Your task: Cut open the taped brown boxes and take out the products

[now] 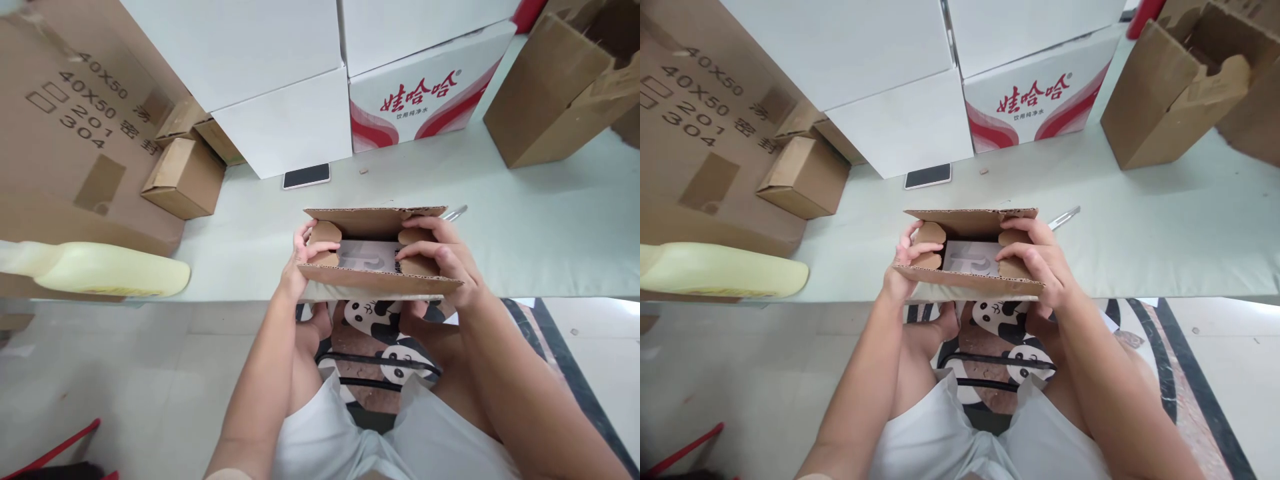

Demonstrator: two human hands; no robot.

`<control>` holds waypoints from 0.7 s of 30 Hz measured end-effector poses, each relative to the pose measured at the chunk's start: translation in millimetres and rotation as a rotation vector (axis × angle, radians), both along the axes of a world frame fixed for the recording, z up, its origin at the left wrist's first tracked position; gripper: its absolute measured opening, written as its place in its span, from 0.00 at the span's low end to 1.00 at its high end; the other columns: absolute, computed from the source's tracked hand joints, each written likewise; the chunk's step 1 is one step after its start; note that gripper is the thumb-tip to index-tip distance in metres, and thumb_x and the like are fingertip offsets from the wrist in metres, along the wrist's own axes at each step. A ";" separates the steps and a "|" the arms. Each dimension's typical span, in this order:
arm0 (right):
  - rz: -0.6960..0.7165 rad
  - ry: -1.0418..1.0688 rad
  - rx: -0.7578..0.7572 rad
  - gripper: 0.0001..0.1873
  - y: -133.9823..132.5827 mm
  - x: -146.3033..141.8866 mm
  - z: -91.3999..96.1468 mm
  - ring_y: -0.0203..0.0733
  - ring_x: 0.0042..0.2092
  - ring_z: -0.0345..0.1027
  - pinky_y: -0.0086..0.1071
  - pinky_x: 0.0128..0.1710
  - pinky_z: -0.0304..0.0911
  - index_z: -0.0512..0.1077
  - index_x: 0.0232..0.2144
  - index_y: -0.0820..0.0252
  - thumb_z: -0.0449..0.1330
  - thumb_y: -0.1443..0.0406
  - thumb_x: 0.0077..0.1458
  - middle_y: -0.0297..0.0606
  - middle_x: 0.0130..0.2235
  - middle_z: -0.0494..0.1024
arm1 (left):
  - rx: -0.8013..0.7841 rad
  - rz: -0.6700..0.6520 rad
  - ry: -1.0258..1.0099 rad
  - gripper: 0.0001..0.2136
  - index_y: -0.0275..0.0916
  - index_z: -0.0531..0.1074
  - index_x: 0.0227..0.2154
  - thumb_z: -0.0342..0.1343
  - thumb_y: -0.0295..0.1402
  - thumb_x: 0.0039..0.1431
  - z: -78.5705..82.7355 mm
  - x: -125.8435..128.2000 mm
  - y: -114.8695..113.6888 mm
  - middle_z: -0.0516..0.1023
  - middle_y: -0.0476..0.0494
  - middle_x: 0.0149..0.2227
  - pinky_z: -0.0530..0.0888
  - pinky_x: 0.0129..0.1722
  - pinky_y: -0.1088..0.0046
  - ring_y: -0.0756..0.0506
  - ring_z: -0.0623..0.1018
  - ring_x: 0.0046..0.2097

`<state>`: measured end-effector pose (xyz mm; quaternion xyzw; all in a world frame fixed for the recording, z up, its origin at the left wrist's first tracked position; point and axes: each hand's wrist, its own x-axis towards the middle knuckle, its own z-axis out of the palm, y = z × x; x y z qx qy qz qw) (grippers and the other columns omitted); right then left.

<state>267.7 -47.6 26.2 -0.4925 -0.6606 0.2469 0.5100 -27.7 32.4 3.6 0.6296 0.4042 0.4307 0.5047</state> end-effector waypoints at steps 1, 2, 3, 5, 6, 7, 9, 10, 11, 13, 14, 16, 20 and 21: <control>-0.006 0.012 0.006 0.33 -0.8 -1.6 -0.2 0.57 0.61 0.68 0.57 0.67 0.60 0.84 0.33 0.48 0.45 0.41 0.66 0.38 0.57 0.77 | 0.019 0.015 -0.004 0.36 0.44 0.82 0.35 0.40 0.69 0.63 -0.1 1.4 -1.2 0.64 0.42 0.70 0.71 0.68 0.52 0.32 0.64 0.72; -0.012 0.028 0.025 0.33 -1.7 -3.4 -0.4 0.56 0.60 0.69 0.57 0.66 0.62 0.83 0.33 0.49 0.45 0.42 0.67 0.39 0.55 0.77 | 0.039 0.030 -0.009 0.36 0.44 0.81 0.35 0.39 0.69 0.63 0.6 3.1 -2.9 0.66 0.41 0.68 0.69 0.69 0.52 0.33 0.64 0.71; -0.026 0.050 0.058 0.32 -2.8 -5.3 -0.9 0.55 0.58 0.70 0.57 0.64 0.63 0.82 0.32 0.50 0.44 0.43 0.67 0.40 0.54 0.77 | 0.061 0.049 -0.013 0.36 0.44 0.80 0.34 0.39 0.69 0.63 2.0 5.1 -4.8 0.69 0.39 0.66 0.67 0.70 0.51 0.33 0.64 0.71; -0.097 0.092 0.151 0.30 -5.0 -9.3 -2.5 0.55 0.55 0.70 0.57 0.63 0.63 0.79 0.29 0.52 0.45 0.45 0.68 0.41 0.51 0.76 | 0.108 0.096 -0.022 0.35 0.43 0.79 0.31 0.39 0.68 0.63 6.6 9.2 -9.0 0.71 0.38 0.62 0.64 0.71 0.51 0.32 0.66 0.70; -0.157 0.107 0.201 0.29 -6.1 -11.3 -4.0 0.55 0.55 0.69 0.57 0.63 0.63 0.77 0.27 0.53 0.46 0.46 0.68 0.42 0.52 0.74 | 0.133 0.127 -0.035 0.34 0.43 0.78 0.29 0.40 0.67 0.64 9.7 11.2 -10.8 0.72 0.38 0.61 0.64 0.70 0.52 0.32 0.66 0.69; -0.223 0.119 0.244 0.28 -7.0 -13.2 -6.1 0.55 0.56 0.68 0.57 0.65 0.61 0.74 0.25 0.53 0.47 0.46 0.68 0.42 0.52 0.73 | 0.162 0.166 -0.061 0.34 0.42 0.77 0.26 0.40 0.65 0.65 13.1 13.2 -12.1 0.72 0.39 0.60 0.65 0.70 0.53 0.33 0.68 0.68; -0.319 0.138 0.288 0.27 -8.3 -16.0 -12.1 0.56 0.60 0.66 0.59 0.67 0.59 0.71 0.25 0.54 0.47 0.46 0.67 0.42 0.55 0.70 | 0.212 0.253 -0.151 0.31 0.41 0.73 0.22 0.42 0.62 0.66 20.0 17.0 -12.9 0.72 0.40 0.56 0.68 0.67 0.55 0.34 0.71 0.64; -0.329 0.152 0.293 0.27 -8.7 -16.6 -15.7 0.57 0.61 0.65 0.59 0.68 0.58 0.70 0.27 0.54 0.46 0.46 0.67 0.42 0.57 0.68 | 0.224 0.296 -0.210 0.30 0.41 0.70 0.21 0.43 0.60 0.67 23.1 18.6 -12.3 0.73 0.41 0.53 0.70 0.65 0.57 0.36 0.72 0.62; -0.310 0.171 0.293 0.26 -8.9 -16.4 -19.5 0.58 0.63 0.64 0.60 0.68 0.59 0.70 0.29 0.53 0.45 0.45 0.67 0.41 0.59 0.67 | 0.225 0.336 -0.270 0.28 0.41 0.67 0.20 0.45 0.58 0.67 25.5 20.0 -11.3 0.73 0.41 0.50 0.71 0.62 0.58 0.37 0.74 0.59; -0.199 0.199 0.289 0.26 -9.7 -12.9 -26.3 0.60 0.66 0.63 0.62 0.67 0.59 0.70 0.36 0.51 0.44 0.41 0.66 0.40 0.63 0.65 | 0.197 0.398 -0.358 0.26 0.40 0.62 0.19 0.47 0.54 0.66 28.1 21.6 -8.6 0.72 0.42 0.44 0.73 0.56 0.62 0.40 0.75 0.53; -0.128 0.191 0.276 0.27 -10.4 -9.8 -28.9 0.61 0.67 0.61 0.63 0.67 0.58 0.71 0.40 0.49 0.46 0.39 0.64 0.40 0.66 0.62 | 0.181 0.425 -0.374 0.25 0.40 0.60 0.19 0.47 0.53 0.66 28.4 21.7 -7.9 0.71 0.43 0.42 0.73 0.54 0.64 0.41 0.75 0.51; -0.007 0.128 0.223 0.31 -12.0 -1.8 -32.0 0.65 0.70 0.58 0.65 0.67 0.58 0.69 0.48 0.47 0.55 0.34 0.56 0.42 0.71 0.57 | 0.178 0.482 -0.352 0.23 0.41 0.61 0.21 0.46 0.52 0.65 29.0 20.2 -9.3 0.70 0.44 0.39 0.73 0.50 0.66 0.42 0.75 0.48; 0.047 0.020 0.136 0.41 -14.9 11.4 -33.8 0.65 0.74 0.50 0.64 0.69 0.55 0.65 0.54 0.46 0.72 0.41 0.43 0.45 0.73 0.52 | 0.303 0.558 -0.200 0.14 0.43 0.67 0.27 0.52 0.45 0.63 49.1 15.7 -27.1 0.69 0.47 0.34 0.71 0.44 0.68 0.45 0.73 0.40; 0.045 0.018 0.142 0.40 -15.5 12.4 -34.6 0.64 0.74 0.49 0.64 0.70 0.55 0.65 0.54 0.45 0.73 0.42 0.43 0.45 0.73 0.53 | 0.352 0.533 -0.126 0.12 0.42 0.68 0.26 0.55 0.42 0.62 60.9 16.4 -33.7 0.69 0.48 0.32 0.70 0.42 0.68 0.46 0.73 0.38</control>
